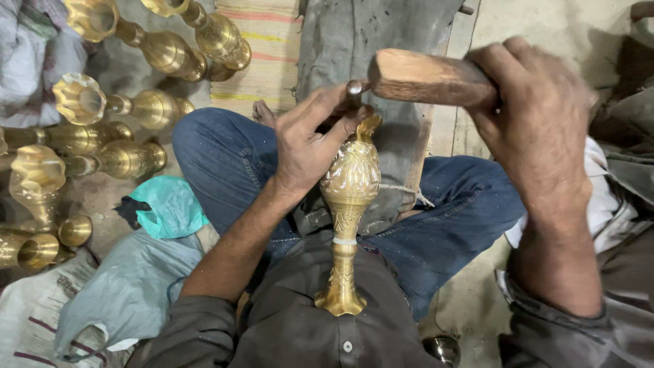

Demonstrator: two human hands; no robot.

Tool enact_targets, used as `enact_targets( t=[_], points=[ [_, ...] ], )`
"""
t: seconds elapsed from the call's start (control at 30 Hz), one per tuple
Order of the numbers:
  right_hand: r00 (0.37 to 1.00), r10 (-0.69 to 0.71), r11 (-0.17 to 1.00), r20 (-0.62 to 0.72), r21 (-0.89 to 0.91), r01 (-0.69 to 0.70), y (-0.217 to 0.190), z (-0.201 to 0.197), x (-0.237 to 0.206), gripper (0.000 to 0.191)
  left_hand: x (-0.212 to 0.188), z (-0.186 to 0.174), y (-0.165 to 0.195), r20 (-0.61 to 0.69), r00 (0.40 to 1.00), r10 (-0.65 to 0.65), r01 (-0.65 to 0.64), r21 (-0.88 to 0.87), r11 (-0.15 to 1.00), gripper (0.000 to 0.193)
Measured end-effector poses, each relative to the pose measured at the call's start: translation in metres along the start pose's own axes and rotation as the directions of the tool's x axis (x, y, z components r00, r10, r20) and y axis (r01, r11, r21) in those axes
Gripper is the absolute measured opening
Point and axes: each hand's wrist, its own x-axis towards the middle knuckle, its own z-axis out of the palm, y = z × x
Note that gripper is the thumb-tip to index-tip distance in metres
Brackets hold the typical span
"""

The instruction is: The person sits cross-legged on the floor holding an engraved brass vase against a sandbag support and drives a punch along its surface with a wooden mallet, working the decorative pattern. They briefly lift and reposition the vase, then resume hammering the punch around the design.

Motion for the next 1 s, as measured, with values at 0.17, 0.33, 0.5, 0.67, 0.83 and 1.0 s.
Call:
enact_targets(
  t=[0.17, 0.33, 0.5, 0.67, 0.83, 1.0],
  points=[
    [0.979, -0.197, 0.902, -0.058, -0.401, 0.158, 0.01, -0.011, 0.01, 0.017, 0.002, -0.001, -0.008, 0.024, 0.996, 0.082, -0.084, 0.072, 0.994, 0.039],
    [0.985, -0.17, 0.959, -0.008, -0.232, 0.164, 0.022, -0.02, 0.003, 0.017, 0.002, -0.002, -0.008, 0.048, 0.997, 0.058, -0.059, 0.02, 0.998, 0.037],
    [0.98, -0.194, 0.933, 0.037, -0.301, 0.196, 0.019, -0.028, 0.006, 0.017, -0.001, 0.0, -0.006, 0.042, 0.988, 0.152, -0.155, 0.092, 0.984, 0.034],
    [0.97, -0.244, 0.86, 0.017, -0.458, 0.224, 0.006, -0.03, 0.008, 0.018, 0.002, 0.0, -0.002, 0.034, 0.992, 0.118, -0.121, 0.101, 0.987, 0.026],
    [0.974, -0.223, 0.832, 0.047, -0.512, 0.216, 0.003, -0.032, 0.007, 0.015, 0.005, -0.001, 0.002, 0.025, 0.993, 0.117, -0.118, 0.058, 0.991, 0.03],
    [0.978, -0.2, 0.826, 0.066, -0.525, 0.205, -0.002, -0.034, 0.008, 0.016, 0.007, -0.001, 0.001, 0.035, 0.997, 0.074, -0.075, 0.019, 0.997, 0.035]
  ],
)
